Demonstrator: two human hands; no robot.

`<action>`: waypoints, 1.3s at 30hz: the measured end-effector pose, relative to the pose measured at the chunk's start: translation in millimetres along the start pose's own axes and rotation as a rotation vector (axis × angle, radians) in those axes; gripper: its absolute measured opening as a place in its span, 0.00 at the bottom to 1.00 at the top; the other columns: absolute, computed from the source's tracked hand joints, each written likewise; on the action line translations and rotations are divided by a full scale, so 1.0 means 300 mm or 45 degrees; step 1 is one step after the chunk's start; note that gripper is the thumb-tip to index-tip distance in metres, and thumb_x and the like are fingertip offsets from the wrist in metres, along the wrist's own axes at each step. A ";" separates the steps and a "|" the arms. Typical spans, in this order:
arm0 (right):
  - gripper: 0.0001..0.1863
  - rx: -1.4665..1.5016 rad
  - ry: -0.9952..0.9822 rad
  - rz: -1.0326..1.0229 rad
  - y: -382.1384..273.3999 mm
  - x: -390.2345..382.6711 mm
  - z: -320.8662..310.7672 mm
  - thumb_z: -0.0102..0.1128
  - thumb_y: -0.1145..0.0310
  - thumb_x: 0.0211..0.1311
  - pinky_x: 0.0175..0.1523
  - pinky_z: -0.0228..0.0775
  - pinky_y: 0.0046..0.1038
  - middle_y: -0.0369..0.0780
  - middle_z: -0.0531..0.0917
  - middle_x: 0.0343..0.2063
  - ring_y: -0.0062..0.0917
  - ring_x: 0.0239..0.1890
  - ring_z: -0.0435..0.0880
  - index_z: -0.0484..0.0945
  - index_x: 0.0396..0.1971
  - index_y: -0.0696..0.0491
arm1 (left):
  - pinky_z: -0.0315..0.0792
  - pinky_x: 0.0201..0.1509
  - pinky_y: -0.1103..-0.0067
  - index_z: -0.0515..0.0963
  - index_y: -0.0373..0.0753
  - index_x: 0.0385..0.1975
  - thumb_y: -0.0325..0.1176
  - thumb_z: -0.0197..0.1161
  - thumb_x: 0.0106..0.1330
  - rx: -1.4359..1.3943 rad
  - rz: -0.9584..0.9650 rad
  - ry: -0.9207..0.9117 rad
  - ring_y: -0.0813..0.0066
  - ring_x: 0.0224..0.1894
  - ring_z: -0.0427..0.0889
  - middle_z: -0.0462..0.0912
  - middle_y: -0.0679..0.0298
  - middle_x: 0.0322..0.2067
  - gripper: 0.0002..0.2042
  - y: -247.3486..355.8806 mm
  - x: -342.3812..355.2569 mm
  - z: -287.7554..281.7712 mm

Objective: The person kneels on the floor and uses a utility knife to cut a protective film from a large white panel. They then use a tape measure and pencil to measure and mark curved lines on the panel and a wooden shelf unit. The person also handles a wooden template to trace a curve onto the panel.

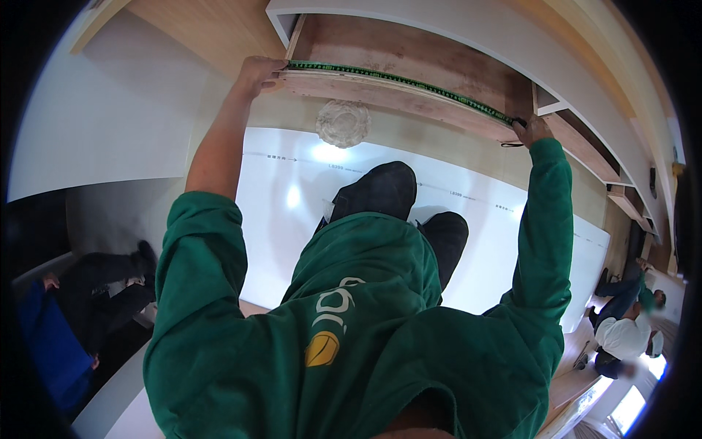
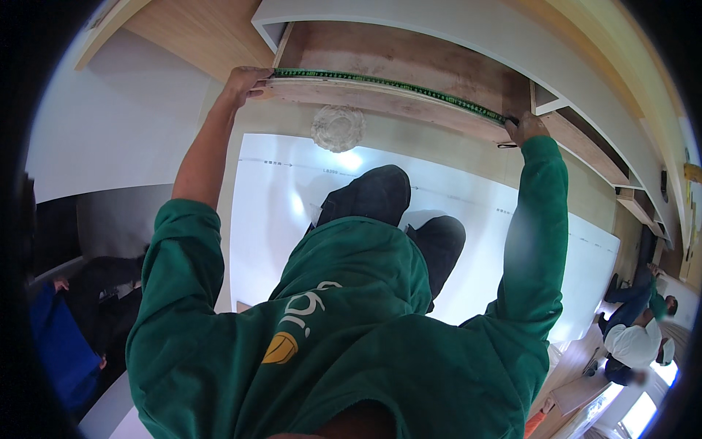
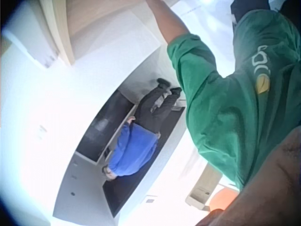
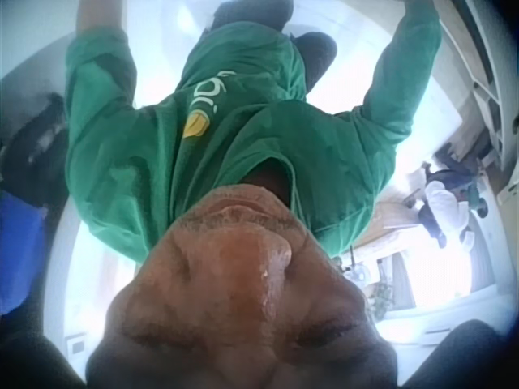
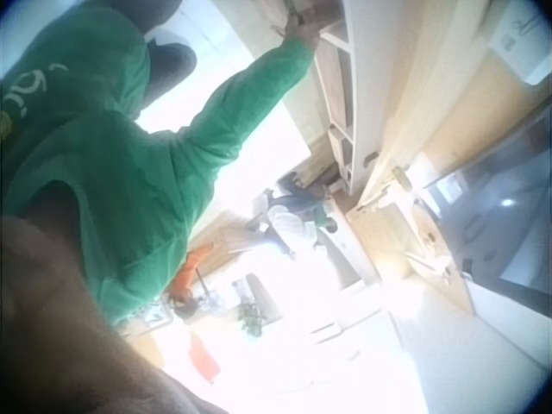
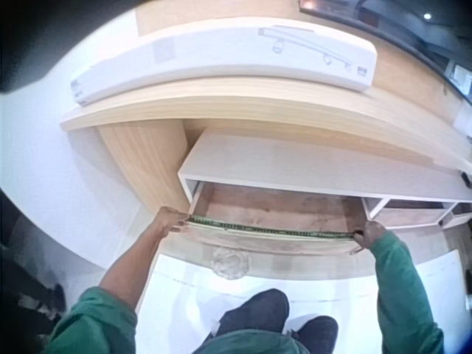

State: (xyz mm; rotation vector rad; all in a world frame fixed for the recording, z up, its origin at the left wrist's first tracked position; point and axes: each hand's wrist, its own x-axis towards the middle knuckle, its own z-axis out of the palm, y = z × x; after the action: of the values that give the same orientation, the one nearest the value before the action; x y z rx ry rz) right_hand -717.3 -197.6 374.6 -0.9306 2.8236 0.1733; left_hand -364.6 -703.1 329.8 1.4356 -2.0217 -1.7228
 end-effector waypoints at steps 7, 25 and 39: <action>0.25 -0.072 0.093 0.006 -0.004 0.002 0.017 0.61 0.51 0.54 0.53 0.72 0.41 0.55 0.82 0.38 0.47 0.45 0.81 0.78 0.38 0.61 | 0.71 0.52 0.68 0.80 0.35 0.41 0.40 0.69 0.57 0.004 -0.069 -0.073 0.67 0.46 0.78 0.82 0.60 0.41 0.17 0.017 0.008 -0.013; 0.21 0.066 0.087 0.020 0.011 -0.010 0.029 0.60 0.53 0.55 0.52 0.73 0.40 0.50 0.83 0.39 0.46 0.43 0.82 0.80 0.46 0.48 | 0.71 0.52 0.64 0.78 0.33 0.45 0.36 0.66 0.60 0.009 -0.051 -0.159 0.62 0.45 0.79 0.82 0.58 0.42 0.17 0.019 0.008 -0.022; 0.22 0.186 0.093 0.051 -0.022 -0.091 0.024 0.60 0.51 0.57 0.56 0.70 0.39 0.49 0.81 0.43 0.42 0.49 0.79 0.80 0.49 0.46 | 0.72 0.32 0.75 0.82 0.36 0.31 0.40 0.67 0.56 0.254 0.201 0.120 0.74 0.31 0.78 0.80 0.65 0.27 0.13 0.001 -0.001 0.032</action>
State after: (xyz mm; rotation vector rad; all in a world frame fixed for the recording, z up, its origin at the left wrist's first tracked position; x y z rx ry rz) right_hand -690.8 -185.9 372.3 -0.8660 2.8763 -0.0631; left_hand -370.5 -696.2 327.0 1.3398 -2.2406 -1.3994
